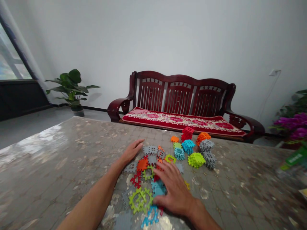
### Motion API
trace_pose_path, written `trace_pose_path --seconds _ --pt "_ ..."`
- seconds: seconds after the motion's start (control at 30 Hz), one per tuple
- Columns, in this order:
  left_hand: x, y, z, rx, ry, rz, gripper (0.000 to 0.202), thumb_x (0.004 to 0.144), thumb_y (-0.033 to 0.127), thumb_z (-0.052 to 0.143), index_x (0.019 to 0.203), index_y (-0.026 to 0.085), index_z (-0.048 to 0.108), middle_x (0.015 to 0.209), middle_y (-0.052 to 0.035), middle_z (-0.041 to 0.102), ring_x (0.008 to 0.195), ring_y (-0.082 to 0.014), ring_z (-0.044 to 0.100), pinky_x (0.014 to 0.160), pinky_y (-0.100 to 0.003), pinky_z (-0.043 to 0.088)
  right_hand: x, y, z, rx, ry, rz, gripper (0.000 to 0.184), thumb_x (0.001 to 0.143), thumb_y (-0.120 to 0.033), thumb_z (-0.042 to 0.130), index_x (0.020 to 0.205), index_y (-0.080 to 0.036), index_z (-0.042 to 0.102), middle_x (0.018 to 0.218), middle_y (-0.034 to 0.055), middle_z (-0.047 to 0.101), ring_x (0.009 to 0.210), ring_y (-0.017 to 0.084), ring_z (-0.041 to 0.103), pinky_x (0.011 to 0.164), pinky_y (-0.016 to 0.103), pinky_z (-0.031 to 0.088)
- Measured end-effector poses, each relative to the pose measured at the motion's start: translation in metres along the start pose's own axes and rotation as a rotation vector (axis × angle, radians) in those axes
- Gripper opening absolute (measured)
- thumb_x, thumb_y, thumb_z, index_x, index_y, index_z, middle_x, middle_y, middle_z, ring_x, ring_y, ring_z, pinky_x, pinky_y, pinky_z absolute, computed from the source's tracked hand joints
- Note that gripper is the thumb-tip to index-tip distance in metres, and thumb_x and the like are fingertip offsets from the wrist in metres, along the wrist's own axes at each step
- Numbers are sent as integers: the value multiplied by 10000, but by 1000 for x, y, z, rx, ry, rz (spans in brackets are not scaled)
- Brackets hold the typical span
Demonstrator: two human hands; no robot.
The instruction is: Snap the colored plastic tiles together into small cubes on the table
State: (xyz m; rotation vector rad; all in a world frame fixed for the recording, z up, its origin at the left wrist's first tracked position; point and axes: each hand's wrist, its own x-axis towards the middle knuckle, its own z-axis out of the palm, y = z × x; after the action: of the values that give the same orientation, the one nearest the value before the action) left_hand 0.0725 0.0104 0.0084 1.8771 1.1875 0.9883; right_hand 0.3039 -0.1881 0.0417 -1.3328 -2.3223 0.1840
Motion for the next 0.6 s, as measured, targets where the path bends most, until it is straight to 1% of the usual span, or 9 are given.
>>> trace_pose_path --seconds 0.07,0.1,0.17,0.27,0.33,0.4,0.47,0.53,0.6 --pt "-4 -6 -2 -17 17 -5 535 820 528 530 1201 185 683 1272 -100 688 1211 -281 593 1117 -451 378 -2 -10 4 36 -84 -86 944 706 -659 730 1500 -323 344 1580 67 345 1456 330 265 1197 565 174" --pt "-5 -9 -3 -36 29 -13 529 816 526 540 1191 182 686 1261 -100 693 1203 -282 597 1116 -455 378 -3 -14 7 51 -117 -129 967 711 -668 721 1516 -324 309 1590 70 326 1467 332 242 1197 568 174" --pt "-5 -11 -3 -91 55 -32 515 808 524 563 1169 181 694 1243 -100 702 1190 -283 606 1112 -459 382 -3 -21 14 65 -166 -203 931 761 -648 692 1528 -325 273 1596 68 319 1479 321 218 1199 566 167" --pt "-3 -12 -4 -176 72 -58 507 802 526 589 1163 185 694 1228 -100 709 1177 -280 616 1093 -454 402 0 -27 24 60 -193 -222 817 837 -610 636 1513 -309 290 1584 59 346 1475 305 225 1204 562 145" --pt "-1 -11 -5 -203 65 -67 509 799 526 600 1159 180 695 1215 -105 714 1161 -280 624 1079 -450 415 3 -31 29 48 -174 -171 731 864 -596 611 1474 -288 351 1536 55 422 1443 297 284 1203 544 156" --pt "-1 -11 -6 -209 58 -69 498 792 519 611 1144 180 702 1203 -102 720 1146 -278 629 1073 -446 419 6 -35 34 33 -142 -139 640 871 -579 611 1402 -268 436 1430 52 535 1364 279 383 1182 495 221" --pt "0 -10 -6 -209 44 -73 480 789 511 617 1127 183 710 1192 -95 724 1132 -276 635 1069 -440 421 9 -38 39 -6 -114 -144 518 880 -520 624 1307 -247 514 1281 56 627 1236 259 478 1103 429 331" --pt "0 -11 -7 -215 23 -83 477 782 508 626 1118 181 714 1183 -93 728 1122 -276 641 1060 -435 428 12 -39 45 -75 -80 -146 344 899 -393 617 1198 -229 570 1097 56 678 1058 239 547 955 375 422" --pt "2 -13 -7 -234 8 -93 486 781 506 633 1128 173 707 1184 -96 728 1126 -276 641 1054 -433 433 16 -37 49 -138 -39 -120 215 900 -246 587 1113 -222 596 952 44 680 903 219 567 824 337 440"
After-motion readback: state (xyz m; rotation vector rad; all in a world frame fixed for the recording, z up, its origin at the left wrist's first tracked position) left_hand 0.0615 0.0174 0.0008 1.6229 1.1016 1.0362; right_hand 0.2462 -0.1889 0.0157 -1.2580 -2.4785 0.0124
